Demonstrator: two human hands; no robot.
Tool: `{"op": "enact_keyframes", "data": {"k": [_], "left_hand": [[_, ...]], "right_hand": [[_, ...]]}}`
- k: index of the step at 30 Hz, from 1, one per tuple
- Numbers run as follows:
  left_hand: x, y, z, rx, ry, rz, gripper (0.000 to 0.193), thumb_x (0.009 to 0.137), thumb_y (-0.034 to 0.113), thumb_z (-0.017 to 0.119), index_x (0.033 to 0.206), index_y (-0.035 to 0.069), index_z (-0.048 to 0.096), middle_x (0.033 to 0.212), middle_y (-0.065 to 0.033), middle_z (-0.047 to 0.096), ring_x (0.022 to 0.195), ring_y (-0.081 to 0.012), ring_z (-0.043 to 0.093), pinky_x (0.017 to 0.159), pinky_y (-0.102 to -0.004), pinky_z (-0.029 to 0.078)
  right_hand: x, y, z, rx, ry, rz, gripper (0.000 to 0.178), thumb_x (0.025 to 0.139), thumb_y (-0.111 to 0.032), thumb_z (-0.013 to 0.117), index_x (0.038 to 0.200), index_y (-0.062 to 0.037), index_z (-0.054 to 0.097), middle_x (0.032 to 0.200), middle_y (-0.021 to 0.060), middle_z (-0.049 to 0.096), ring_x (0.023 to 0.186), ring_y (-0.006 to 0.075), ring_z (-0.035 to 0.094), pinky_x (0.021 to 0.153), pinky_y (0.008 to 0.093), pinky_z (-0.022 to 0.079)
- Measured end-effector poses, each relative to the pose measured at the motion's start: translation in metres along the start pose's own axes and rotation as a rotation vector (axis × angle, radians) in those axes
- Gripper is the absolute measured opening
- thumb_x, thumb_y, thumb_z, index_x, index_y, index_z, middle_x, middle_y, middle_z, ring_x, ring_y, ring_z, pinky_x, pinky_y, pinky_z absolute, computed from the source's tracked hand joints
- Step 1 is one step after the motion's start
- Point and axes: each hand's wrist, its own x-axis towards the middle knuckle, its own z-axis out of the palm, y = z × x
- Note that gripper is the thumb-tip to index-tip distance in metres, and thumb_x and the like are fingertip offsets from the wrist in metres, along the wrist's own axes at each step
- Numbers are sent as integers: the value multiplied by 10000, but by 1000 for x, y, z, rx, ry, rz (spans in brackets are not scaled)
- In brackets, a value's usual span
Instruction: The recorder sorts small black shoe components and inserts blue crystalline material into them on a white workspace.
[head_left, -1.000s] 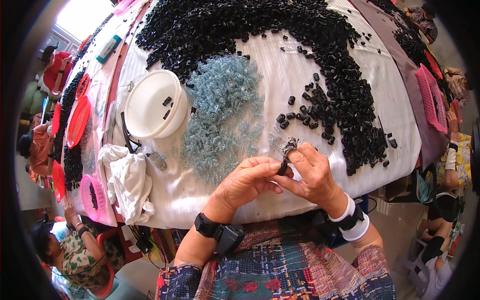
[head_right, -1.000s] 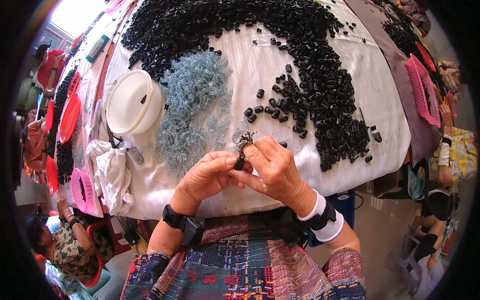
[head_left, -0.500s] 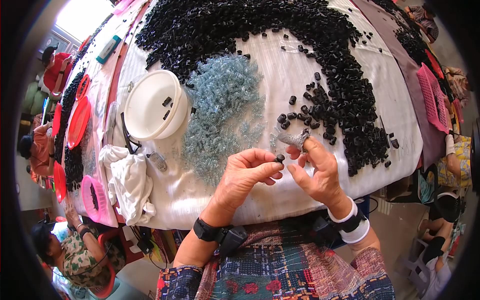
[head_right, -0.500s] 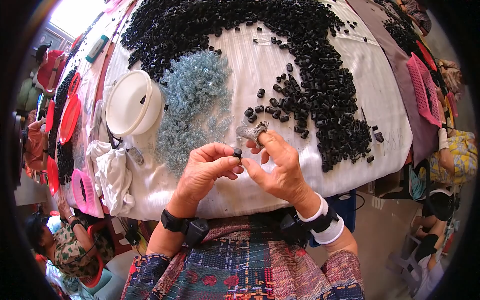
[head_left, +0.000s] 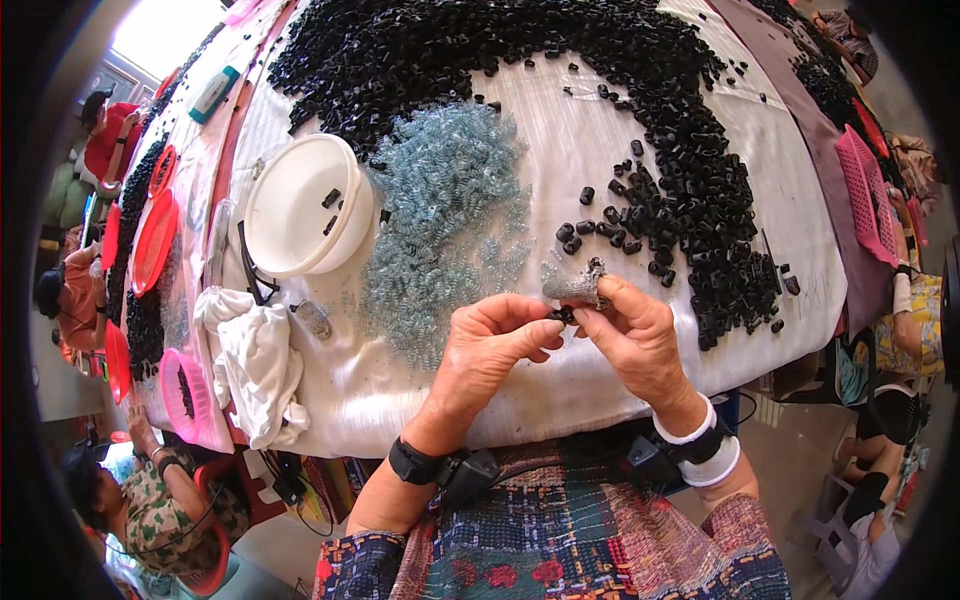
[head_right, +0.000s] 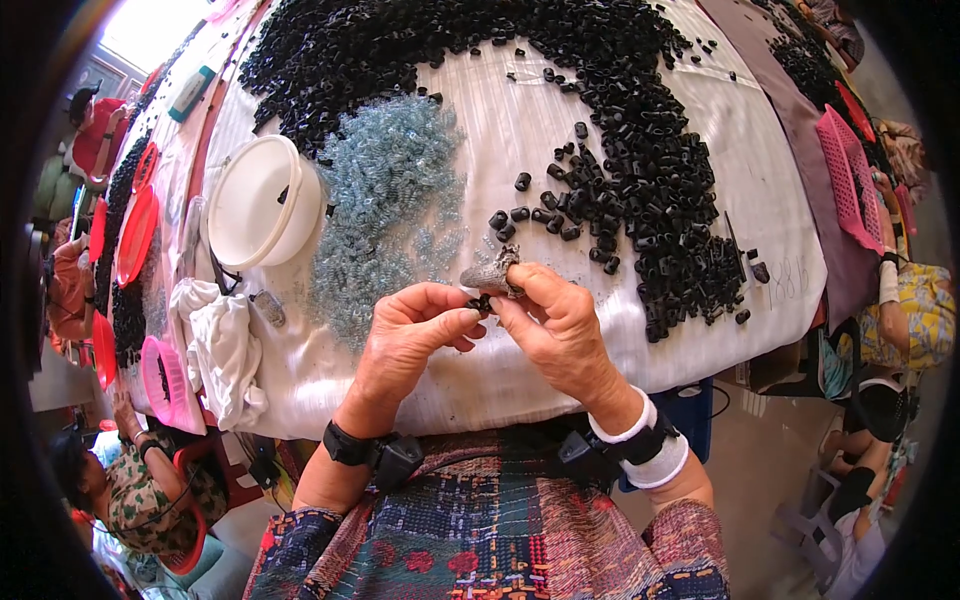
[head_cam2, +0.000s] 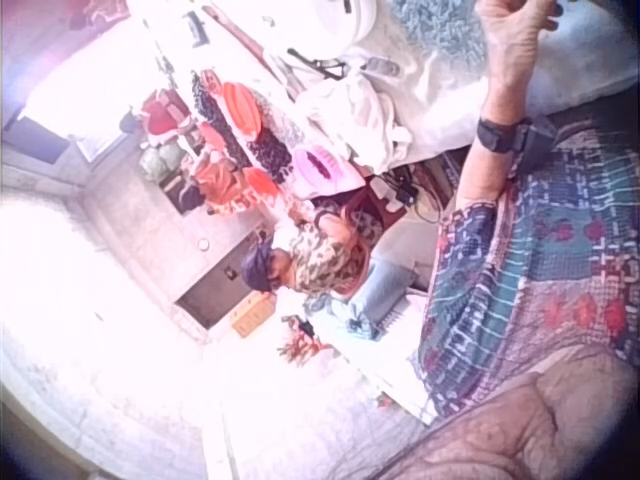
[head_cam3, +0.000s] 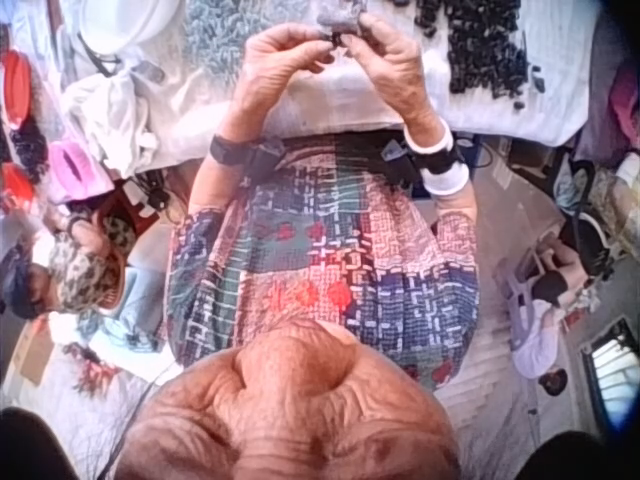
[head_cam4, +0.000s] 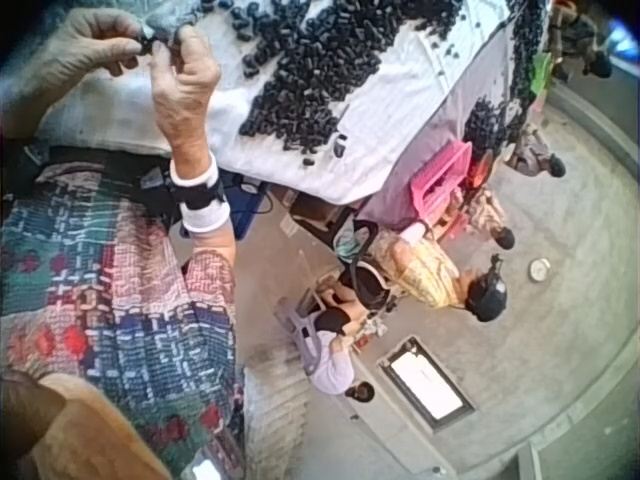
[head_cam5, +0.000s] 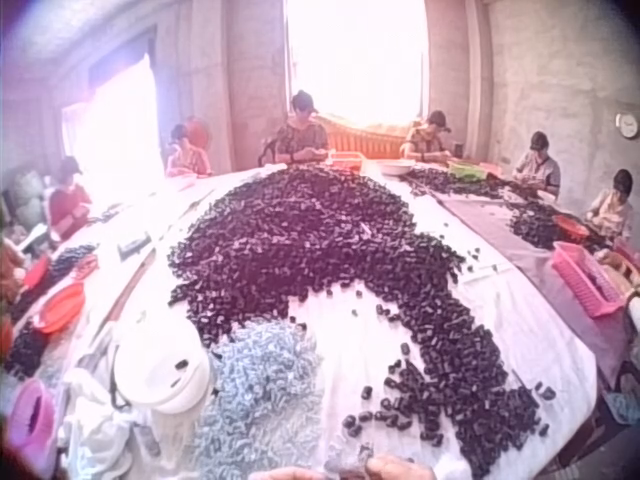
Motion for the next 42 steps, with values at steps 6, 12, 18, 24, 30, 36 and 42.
{"op": "enact_keyframes", "data": {"k": [6, 12, 18, 24, 30, 36, 42], "left_hand": [[0, -2, 2, -34, -4, -36, 174, 802, 57, 672, 961, 6, 625, 860, -91, 664, 751, -182, 661, 621, -262, 538], [1, -9, 0, -65, 7, -36, 193, 808, 50, 663, 989, 4, 614, 914, -111, 658, 788, -187, 655, 646, -272, 542], [1, -12, -3, -255, 3, -59, 150, 817, 8, 631, 963, 10, 599, 923, -111, 646, 799, -191, 644, 661, -269, 535], [2, -8, -1, -250, 12, -53, 142, 815, 2, 627, 954, 9, 598, 918, -101, 647, 829, -191, 642, 679, -265, 526], [3, -10, -4, -197, 4, -35, 146, 814, 6, 631, 959, 1, 611, 937, -107, 649, 845, -186, 641, 687, -262, 523], [1, -9, -4, -178, -6, -2, 152, 817, 8, 627, 968, -5, 611, 934, -108, 650, 855, -184, 639, 697, -267, 525], [1, -10, -3, -166, -35, 33, 160, 823, 28, 628, 978, -4, 607, 959, -107, 646, 862, -188, 639, 707, -275, 526]], "right_hand": [[-2, 2, 2, 145, 13, 171, 216, 824, 4, 607, 1036, 33, 579, 899, 33, 620, 758, 79, 583, 667, 199, 478], [-4, 5, 16, 111, 101, 96, 217, 819, -15, 619, 1023, 46, 573, 896, 63, 631, 767, 93, 604, 665, 217, 504], [-5, 10, 15, -48, 112, -92, 185, 805, 40, 597, 987, 9, 591, 845, 73, 614, 697, 114, 603, 602, 233, 489], [-3, 9, 18, -164, 145, -170, 196, 767, 74, 612, 952, 8, 598, 839, 88, 593, 668, 125, 591, 561, 241, 471], [-1, 10, 13, -146, 138, -147, 215, 753, 76, 622, 955, 11, 592, 833, 92, 589, 672, 142, 599, 565, 253, 484], [-4, 11, 13, -94, 115, -53, 215, 775, 64, 613, 985, 37, 575, 877, 79, 604, 740, 119, 616, 605, 236, 497], [-5, 7, 13, 77, 123, 56, 216, 804, 44, 601, 1019, 39, 575, 894, 57, 634, 765, 92, 616, 654, 218, 499]]}}
